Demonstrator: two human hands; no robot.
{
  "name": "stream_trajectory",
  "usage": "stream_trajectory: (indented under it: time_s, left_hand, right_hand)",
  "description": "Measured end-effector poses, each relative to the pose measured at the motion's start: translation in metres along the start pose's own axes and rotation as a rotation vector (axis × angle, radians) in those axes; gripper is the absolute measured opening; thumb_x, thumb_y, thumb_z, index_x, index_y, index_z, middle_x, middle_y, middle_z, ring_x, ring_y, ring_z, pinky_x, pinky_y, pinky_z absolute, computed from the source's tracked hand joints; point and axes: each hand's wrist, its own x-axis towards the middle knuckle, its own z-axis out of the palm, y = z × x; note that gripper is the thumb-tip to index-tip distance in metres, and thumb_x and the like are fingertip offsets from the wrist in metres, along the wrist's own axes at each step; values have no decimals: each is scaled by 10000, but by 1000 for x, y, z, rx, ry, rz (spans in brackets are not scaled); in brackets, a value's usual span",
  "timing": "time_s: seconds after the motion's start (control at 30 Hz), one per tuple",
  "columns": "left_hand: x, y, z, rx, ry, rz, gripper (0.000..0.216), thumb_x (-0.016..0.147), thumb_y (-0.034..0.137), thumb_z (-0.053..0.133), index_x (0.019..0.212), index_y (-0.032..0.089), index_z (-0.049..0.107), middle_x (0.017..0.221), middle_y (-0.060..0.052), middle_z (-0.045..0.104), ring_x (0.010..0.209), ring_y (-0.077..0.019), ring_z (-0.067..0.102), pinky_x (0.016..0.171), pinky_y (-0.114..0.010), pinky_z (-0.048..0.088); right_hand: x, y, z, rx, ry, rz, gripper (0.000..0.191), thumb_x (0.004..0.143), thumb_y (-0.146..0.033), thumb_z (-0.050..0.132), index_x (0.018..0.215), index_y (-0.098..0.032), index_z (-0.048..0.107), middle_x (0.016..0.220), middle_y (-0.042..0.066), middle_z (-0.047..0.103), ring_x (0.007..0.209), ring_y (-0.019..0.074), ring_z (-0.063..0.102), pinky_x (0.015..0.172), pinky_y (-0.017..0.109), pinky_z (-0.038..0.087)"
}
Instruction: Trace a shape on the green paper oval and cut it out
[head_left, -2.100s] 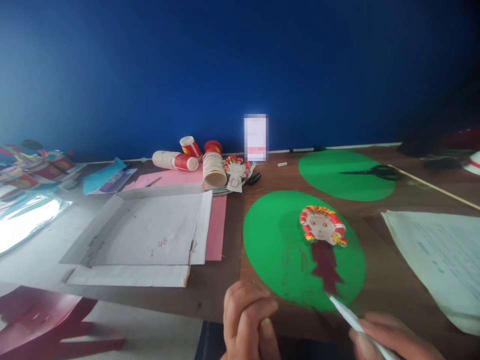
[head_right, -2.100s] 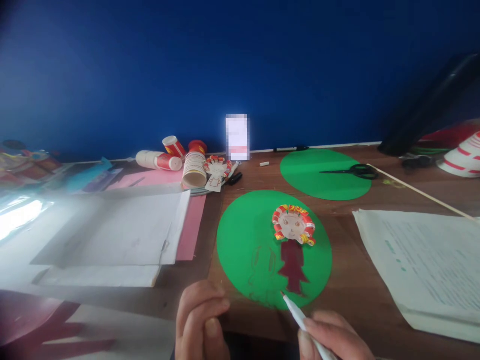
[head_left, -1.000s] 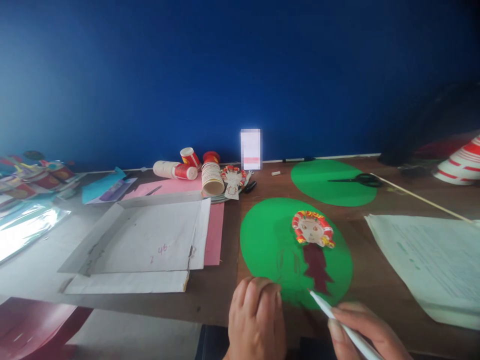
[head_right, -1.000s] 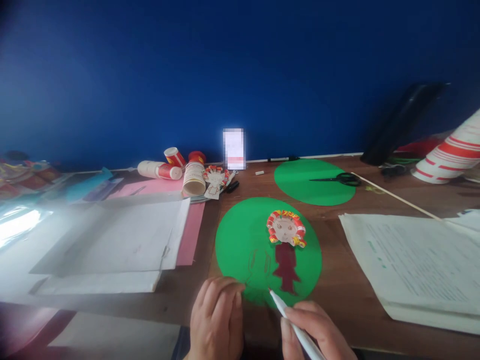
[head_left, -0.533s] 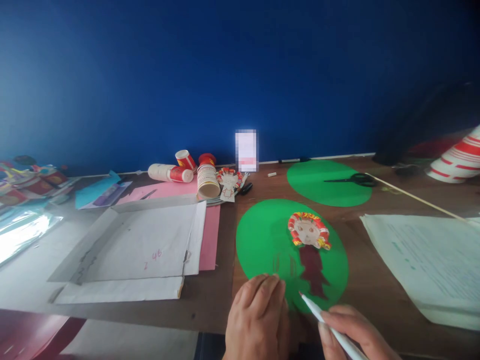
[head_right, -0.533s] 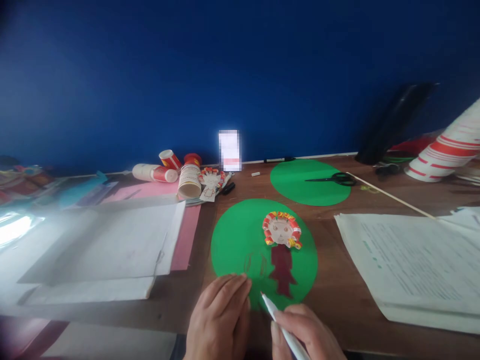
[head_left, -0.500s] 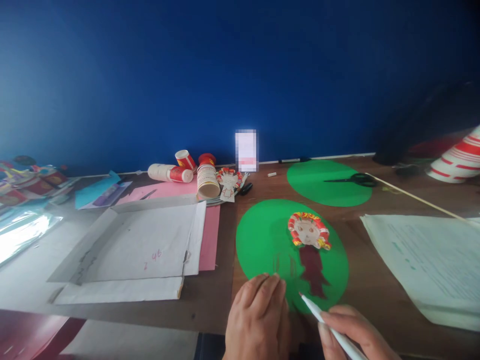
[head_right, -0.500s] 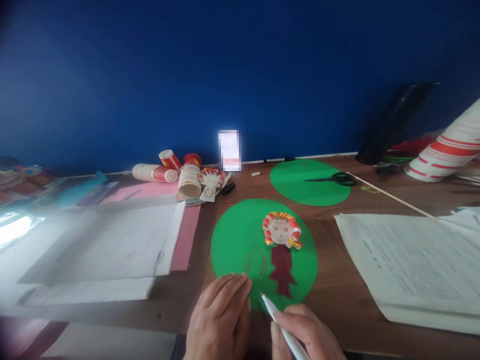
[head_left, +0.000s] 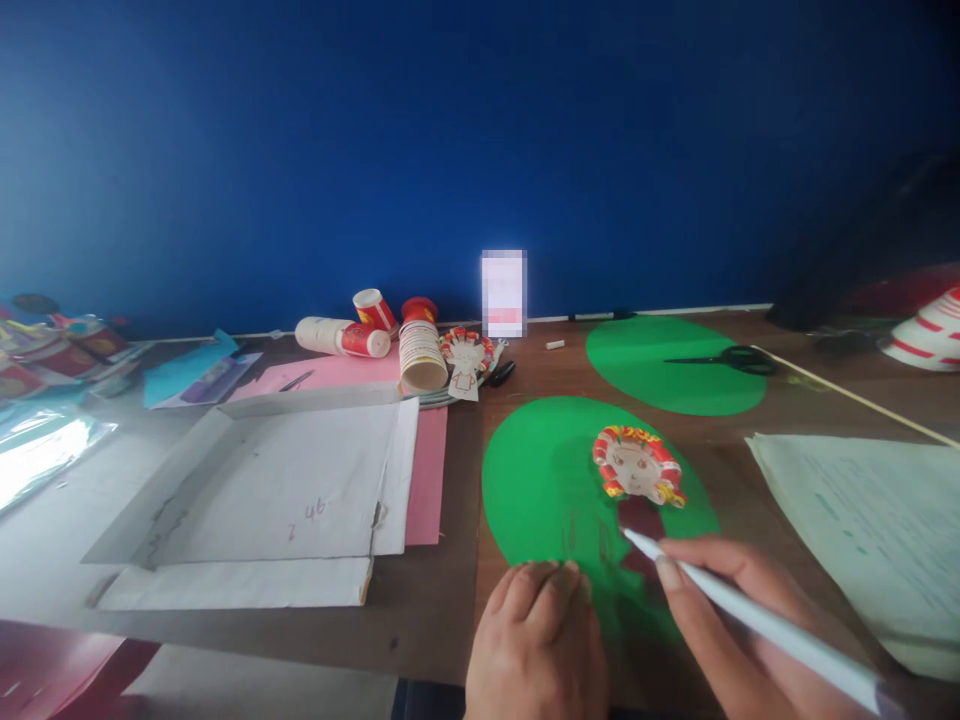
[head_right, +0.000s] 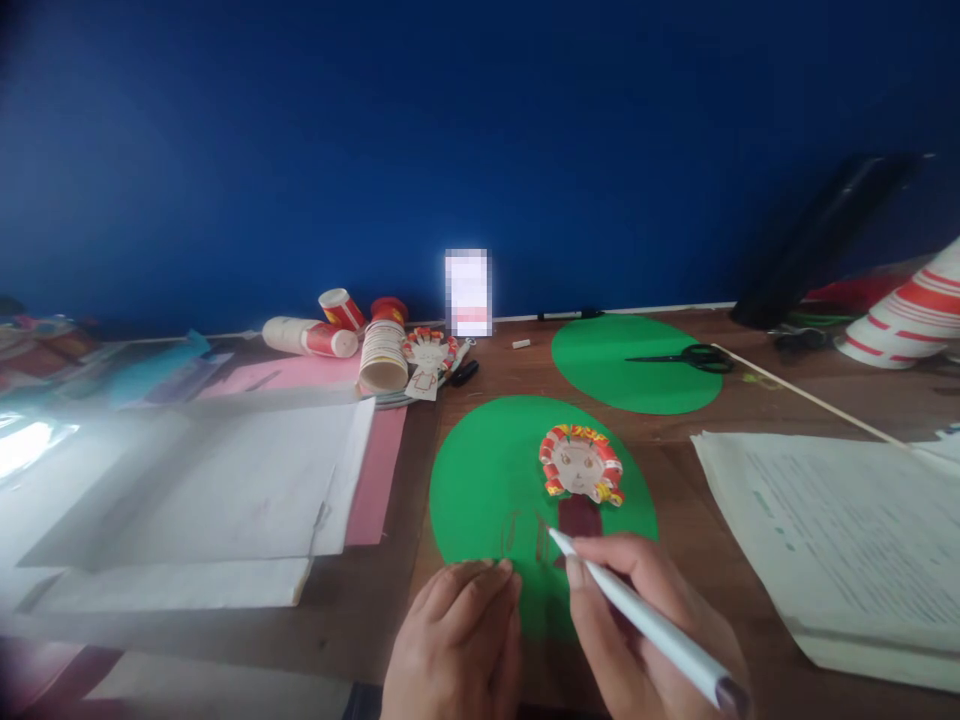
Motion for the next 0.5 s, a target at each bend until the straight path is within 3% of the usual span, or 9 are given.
stream_trajectory:
  time_s: [0.13,0.2,0.37,0.5]
  left_hand:
    - [-1,0,2,-12,25,-10,234,865,107,547,1001,192,718,886,-31,763,792,-193,724,715,-308,628]
    - [-3,1,5,-15,41,-35,237,867,114,541,997,195,721,881,-25,762,783,-194,720,702,-314,626]
    - [-7,3,11,-12,72,-96,232,854,89,530,946,181,722,851,-33,751,773,-189,709,708,-308,612]
    - [-8,2,11,-21,53,-33,243,862,110,539,997,188,725,870,-46,746,787,-181,706,726,-299,608]
  right_hand:
    - [35,-3,2,-24,-38,-159,147,939,-352,582,848,-258,648,604,-33,708,462,132,675,448,189,524]
    - [42,-2,8,-50,-34,-200,144,936,-336,581,845,-252,654,657,-15,732,534,144,713,495,196,544]
    - [34,14,25,-18,-53,-183,135,943,-329,589,848,-248,640,684,-11,729,578,149,723,515,199,552]
    - [26,25,23,-34,-16,-124,138,934,-372,618,879,-250,647,646,-23,686,506,136,657,476,219,522]
